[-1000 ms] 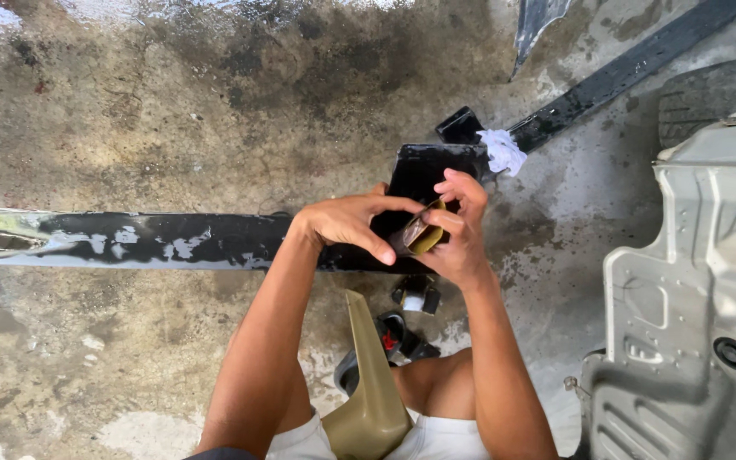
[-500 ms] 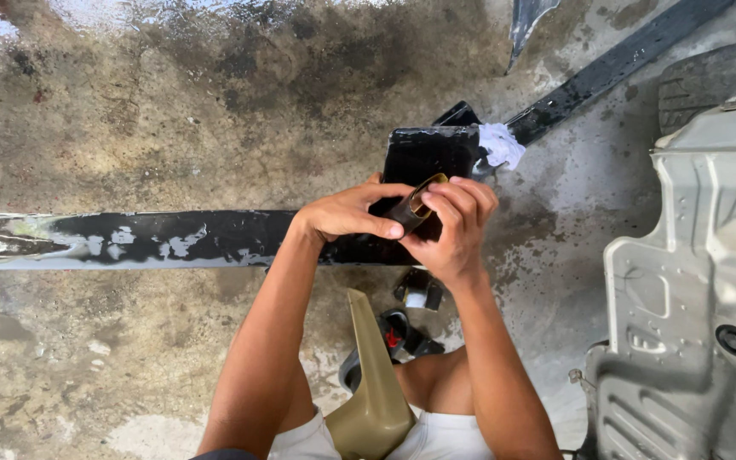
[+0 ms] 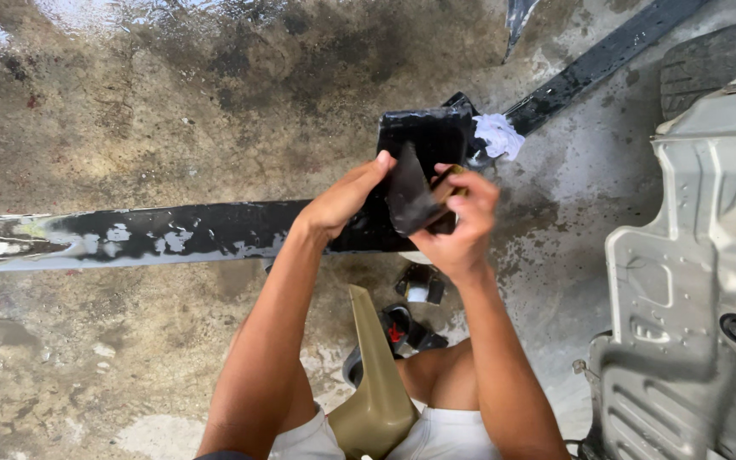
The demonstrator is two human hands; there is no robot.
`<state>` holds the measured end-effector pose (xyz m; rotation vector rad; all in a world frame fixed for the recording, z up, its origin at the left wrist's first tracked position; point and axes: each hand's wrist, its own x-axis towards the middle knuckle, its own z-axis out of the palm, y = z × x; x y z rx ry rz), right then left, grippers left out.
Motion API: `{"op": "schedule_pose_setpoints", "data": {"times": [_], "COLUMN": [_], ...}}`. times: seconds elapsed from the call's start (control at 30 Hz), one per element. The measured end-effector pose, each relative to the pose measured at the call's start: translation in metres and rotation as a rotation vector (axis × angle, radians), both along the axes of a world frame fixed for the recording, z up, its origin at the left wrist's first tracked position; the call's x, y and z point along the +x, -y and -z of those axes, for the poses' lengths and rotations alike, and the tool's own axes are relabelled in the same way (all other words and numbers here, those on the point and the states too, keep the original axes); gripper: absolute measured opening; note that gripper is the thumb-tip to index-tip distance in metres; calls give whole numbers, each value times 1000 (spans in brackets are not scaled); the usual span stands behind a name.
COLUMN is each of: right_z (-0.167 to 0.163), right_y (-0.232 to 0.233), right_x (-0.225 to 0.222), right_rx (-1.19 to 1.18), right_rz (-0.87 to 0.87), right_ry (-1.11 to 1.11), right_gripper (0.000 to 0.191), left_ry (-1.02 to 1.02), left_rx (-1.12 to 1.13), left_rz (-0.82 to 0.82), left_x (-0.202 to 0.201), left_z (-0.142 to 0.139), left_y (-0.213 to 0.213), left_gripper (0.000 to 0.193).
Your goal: The person sits on a low stool and sands a long black metal car part, likely a bumper beam, using a sanding block. They repeatedly dip the block into a bucket of water and wipe the surface with a cloth while working.
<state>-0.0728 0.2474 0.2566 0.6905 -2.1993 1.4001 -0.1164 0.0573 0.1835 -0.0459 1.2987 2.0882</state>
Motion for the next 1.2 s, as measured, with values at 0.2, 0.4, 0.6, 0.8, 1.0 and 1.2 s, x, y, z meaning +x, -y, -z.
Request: {"op": "schedule_pose_setpoints", "data": {"times": [0.2, 0.4, 0.6, 0.8, 1.0, 1.2], "right_z": [-1, 8, 2, -5, -42, -56], "right_y": [-23, -18, -29, -16, -6, 6], "right_x": [5, 6, 4, -1, 2, 0], "right_rx": [-894, -1412, -631, -542, 251, 648], "right_rz": [-317, -366, -69, -71, 82, 188], "right_ry": [724, 921, 699, 602, 355, 258], "right_gripper": [95, 91, 79, 89, 86, 96], "left_ry": [-201, -281, -205, -290, -320, -606], "left_rx": [-481, -693, -604, -590, -338, -500], "left_rz": [-20, 65, 103, 90, -115, -20], "left_x": [0, 7, 3, 4, 18, 16], "left_z": [-12, -48, -57, -35, 16, 33], "left_y": [-18, -17, -13, -10, -12, -10], "left_gripper": [62, 47, 54, 41, 62, 70]}}
